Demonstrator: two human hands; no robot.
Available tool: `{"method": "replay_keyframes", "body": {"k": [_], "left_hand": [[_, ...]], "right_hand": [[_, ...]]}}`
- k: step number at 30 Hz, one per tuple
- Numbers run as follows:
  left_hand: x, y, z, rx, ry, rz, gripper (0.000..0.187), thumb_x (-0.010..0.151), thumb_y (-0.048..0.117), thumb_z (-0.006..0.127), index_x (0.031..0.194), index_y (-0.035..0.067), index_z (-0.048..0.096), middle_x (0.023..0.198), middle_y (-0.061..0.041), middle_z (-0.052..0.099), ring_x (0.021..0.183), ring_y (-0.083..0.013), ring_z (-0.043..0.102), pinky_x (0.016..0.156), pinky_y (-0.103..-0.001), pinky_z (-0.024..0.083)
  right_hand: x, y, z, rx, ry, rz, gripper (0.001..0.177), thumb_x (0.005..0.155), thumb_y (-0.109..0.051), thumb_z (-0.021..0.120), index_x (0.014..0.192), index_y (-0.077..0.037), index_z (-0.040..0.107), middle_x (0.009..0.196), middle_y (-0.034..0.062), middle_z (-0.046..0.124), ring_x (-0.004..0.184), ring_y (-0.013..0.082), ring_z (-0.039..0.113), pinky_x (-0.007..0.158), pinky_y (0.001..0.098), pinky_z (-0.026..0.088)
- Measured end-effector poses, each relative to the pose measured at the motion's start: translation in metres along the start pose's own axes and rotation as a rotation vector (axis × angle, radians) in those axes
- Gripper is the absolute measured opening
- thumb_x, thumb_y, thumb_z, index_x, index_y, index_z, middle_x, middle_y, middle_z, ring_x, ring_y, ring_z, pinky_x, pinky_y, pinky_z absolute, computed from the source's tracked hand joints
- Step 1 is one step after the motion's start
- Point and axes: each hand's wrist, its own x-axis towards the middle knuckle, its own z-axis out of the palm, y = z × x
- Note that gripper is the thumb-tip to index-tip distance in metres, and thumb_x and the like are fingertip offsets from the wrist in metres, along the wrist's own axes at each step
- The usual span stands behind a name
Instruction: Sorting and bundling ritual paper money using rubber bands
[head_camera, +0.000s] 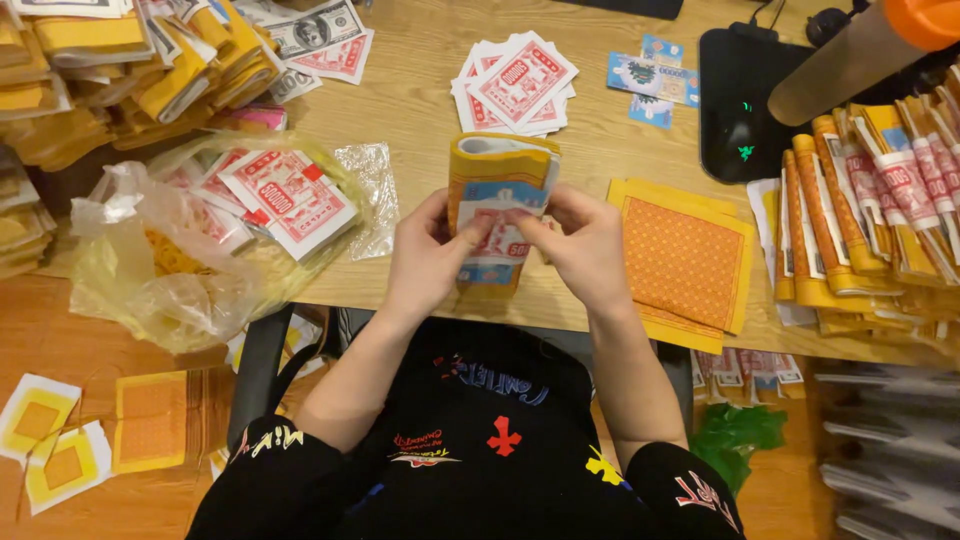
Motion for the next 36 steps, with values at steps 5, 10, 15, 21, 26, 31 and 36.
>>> {"method": "replay_keyframes", "body": {"k": [5,10,15,21,26,31,36], "left_hand": [[-0.016,0.042,0.006,0.543,0.126,0.654,0.022,0.085,0.006,0.078,0.102,0.005,0.064,0.095,-0.004,0.059,0.091,-0.0254,0.06,0.082,-0.034,0.052],[-0.006,0.06,0.02,0.858,0.065,0.799,0.016,0.088,0.012,0.075,0.094,0.004,0.063,0.081,-0.007,0.057,0.079,-0.0277,0.061,0.071,-0.036,0.053],[0.001,0.055,0.016,0.933,0.074,0.912,0.008,0.094,0.006,0.066,0.092,0.0,0.061,0.085,-0.011,0.054,0.082,-0.0317,0.059,0.073,-0.038,0.052],[0.003,0.077,-0.018,-0.362,-0.436,0.295,0.047,0.099,0.025,0.042,0.124,-0.014,0.05,0.05,-0.008,0.048,0.047,-0.0184,0.053,0.076,-0.041,0.057],[0.006,0.065,-0.036,-0.571,-0.217,0.27,0.034,0.099,0.034,0.045,0.107,0.001,0.05,0.058,-0.009,0.052,0.062,-0.0239,0.061,0.087,-0.045,0.053],[-0.003,0.036,-0.017,0.161,0.087,0.527,0.031,0.095,0.019,0.066,0.117,0.004,0.05,0.116,-0.011,0.048,0.113,-0.0235,0.048,0.101,-0.037,0.042],[0.0,0.037,-0.001,0.381,-0.071,0.605,0.061,0.094,0.03,0.069,0.142,0.004,0.042,0.134,-0.016,0.051,0.129,-0.0357,0.05,0.112,-0.047,0.041]], "right_hand": [[0.002,-0.023,0.004,-0.386,0.178,-0.48,0.017,0.08,0.001,0.081,0.091,-0.007,0.07,0.068,0.0034,0.059,0.066,0.0162,0.061,0.068,0.0291,0.052],[-0.002,-0.021,0.026,-0.73,0.213,-0.771,0.019,0.078,0.009,0.072,0.092,-0.002,0.065,0.073,0.0071,0.056,0.067,0.0265,0.059,0.066,0.0337,0.052],[0.001,-0.017,0.023,-0.797,0.183,-0.802,0.02,0.078,0.011,0.068,0.094,0.001,0.062,0.076,0.0102,0.052,0.069,0.0306,0.057,0.066,0.0382,0.051],[0.003,-0.032,0.026,-0.608,-0.04,-0.858,0.023,0.079,0.017,0.069,0.099,0.006,0.064,0.095,0.0175,0.065,0.088,0.0372,0.066,0.082,0.0466,0.054],[0.002,-0.003,0.007,-0.06,0.08,-0.723,0.02,0.086,0.012,0.07,0.102,0.004,0.059,0.095,0.0186,0.063,0.093,0.0281,0.063,0.087,0.0431,0.051],[0.008,0.011,-0.013,0.129,0.187,-0.494,0.031,0.088,0.013,0.066,0.116,0.002,0.058,0.096,0.0113,0.063,0.088,0.0174,0.062,0.082,0.0356,0.055],[-0.002,-0.018,0.006,0.051,0.085,-0.501,0.037,0.084,0.012,0.074,0.118,0.006,0.06,0.101,0.0147,0.064,0.095,0.0198,0.061,0.086,0.042,0.055]]}}
